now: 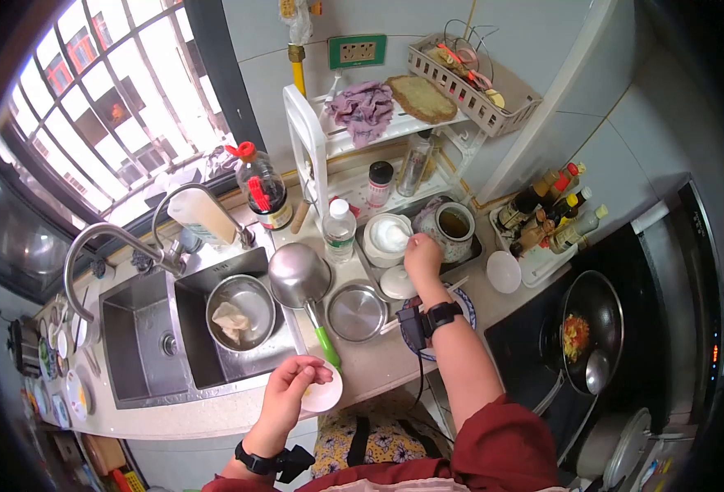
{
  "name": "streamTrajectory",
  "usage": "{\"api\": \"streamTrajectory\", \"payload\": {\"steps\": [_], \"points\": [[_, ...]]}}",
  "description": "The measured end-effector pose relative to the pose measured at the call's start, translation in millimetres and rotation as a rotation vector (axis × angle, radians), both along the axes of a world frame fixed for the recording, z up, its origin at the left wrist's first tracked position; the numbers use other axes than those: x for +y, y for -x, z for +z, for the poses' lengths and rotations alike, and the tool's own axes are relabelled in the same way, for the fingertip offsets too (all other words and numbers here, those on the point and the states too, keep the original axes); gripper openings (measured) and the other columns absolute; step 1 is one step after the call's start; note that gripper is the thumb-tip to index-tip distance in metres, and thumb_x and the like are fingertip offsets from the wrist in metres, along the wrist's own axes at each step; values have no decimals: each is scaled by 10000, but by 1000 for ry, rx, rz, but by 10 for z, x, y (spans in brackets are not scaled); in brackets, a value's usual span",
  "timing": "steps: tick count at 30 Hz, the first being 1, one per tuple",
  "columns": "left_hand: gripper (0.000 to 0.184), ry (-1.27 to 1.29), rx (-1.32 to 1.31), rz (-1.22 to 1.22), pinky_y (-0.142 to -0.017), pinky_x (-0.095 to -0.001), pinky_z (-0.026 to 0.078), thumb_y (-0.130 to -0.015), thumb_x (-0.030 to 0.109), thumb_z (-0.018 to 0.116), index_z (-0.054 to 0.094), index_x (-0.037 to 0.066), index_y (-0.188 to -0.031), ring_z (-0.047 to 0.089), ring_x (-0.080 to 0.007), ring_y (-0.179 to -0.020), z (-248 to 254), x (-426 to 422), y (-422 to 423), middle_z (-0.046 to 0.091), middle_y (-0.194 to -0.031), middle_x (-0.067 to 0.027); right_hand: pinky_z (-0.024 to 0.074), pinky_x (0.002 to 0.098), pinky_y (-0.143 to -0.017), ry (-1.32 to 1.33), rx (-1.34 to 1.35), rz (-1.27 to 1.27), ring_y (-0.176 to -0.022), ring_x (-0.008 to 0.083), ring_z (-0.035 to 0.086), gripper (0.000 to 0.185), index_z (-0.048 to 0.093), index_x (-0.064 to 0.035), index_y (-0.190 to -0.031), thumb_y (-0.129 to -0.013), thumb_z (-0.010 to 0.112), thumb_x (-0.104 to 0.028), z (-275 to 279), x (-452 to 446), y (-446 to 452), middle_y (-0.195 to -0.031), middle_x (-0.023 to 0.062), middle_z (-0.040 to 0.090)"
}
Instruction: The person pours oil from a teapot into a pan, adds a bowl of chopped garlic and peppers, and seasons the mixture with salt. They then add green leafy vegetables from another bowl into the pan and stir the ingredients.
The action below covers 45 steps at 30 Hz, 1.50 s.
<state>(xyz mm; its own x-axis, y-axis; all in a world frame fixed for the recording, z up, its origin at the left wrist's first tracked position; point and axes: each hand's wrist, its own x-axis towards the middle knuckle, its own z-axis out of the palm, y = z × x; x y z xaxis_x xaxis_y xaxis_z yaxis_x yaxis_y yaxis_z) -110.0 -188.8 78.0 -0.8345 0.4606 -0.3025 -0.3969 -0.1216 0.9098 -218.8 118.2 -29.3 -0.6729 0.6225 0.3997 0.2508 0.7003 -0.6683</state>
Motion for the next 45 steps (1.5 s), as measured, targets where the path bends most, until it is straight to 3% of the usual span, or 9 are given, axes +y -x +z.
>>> {"api": "streamTrajectory", "payload": {"steps": [2, 12, 14, 16, 31, 38, 40, 41, 45], "points": [[167, 2, 2, 4, -762, -301, 441, -857, 108, 433, 517, -5, -947, 570, -186, -791, 7, -15, -8, 590, -835, -103, 458, 399, -640, 32, -186, 6, -697, 348, 577, 128, 606, -8, -747, -727, 529, -109, 6, -48, 58, -698, 192, 589], [166, 11, 11, 24, -750, -302, 444, -858, 101, 430, 520, -5, -949, 570, -188, -787, -7, -102, -40, 593, -826, -103, 461, 391, -569, 181, -75, -51, -599, 304, 593, 122, 597, 2, -751, -741, 529, -99, -115, 43, 33, -646, 163, 599], [166, 4, 13, 23, -750, -302, 445, -859, 99, 429, 520, -5, -949, 570, -188, -787, 1, -98, -34, 593, -827, -103, 449, 321, -474, 635, -12, -18, -481, 213, 579, 126, 597, 21, -770, -754, 537, -89, -86, 63, 11, -583, 128, 591], [166, 2, 8, 23, -751, -302, 445, -858, 98, 429, 519, -6, -952, 570, -190, -789, 12, -91, -32, 593, -829, -103, 434, 288, -442, 715, 31, -26, -452, 177, 563, 125, 591, 29, -771, -760, 537, -83, -26, 49, -20, -561, 109, 581], [164, -129, -9, -135, -731, -280, 451, -851, 90, 452, 506, -25, -954, 574, -172, -758, -33, 197, 18, 594, -825, -117, 352, 214, -393, 1003, 478, -113, -413, 109, 471, 115, 564, 51, -797, -764, 566, -60, 1646, -1, -1922, -560, 82, 554], [169, -146, -3, -204, -715, -287, 451, -852, 108, 455, 506, -24, -944, 568, -188, -748, -32, 415, 46, 589, -805, -119, 366, 217, -382, 375, 561, -616, -413, 101, 480, 105, 578, 10, -795, -801, 556, -93, 1916, 631, -3209, -569, 69, 562], [170, -138, -1, -204, -713, -288, 451, -851, 110, 456, 507, -25, -942, 569, -189, -746, -34, 438, 43, 589, -805, -120, 397, 235, -420, -78, 303, -787, -443, 142, 514, 110, 579, 1, -800, -805, 553, -106, 1860, 853, -3437, -599, 101, 578], [170, -128, -7, -208, -712, -289, 452, -852, 110, 454, 508, -24, -942, 570, -190, -743, -39, 449, 44, 589, -804, -120, 437, 267, -473, -600, 92, -797, -499, 205, 545, 85, 568, 8, -810, -775, 538, -63, 1750, 1049, -3550, -623, 123, 570], [173, -107, -7, -217, -707, -288, 454, -853, 113, 450, 509, -23, -942, 571, -189, -735, -22, 483, 12, 590, -799, -118, 470, 317, -535, -964, -569, -509, -555, 247, 555, 162, 542, 25, -838, -686, 519, -26, 1257, 1540, -3803, -619, 107, 527]]}}
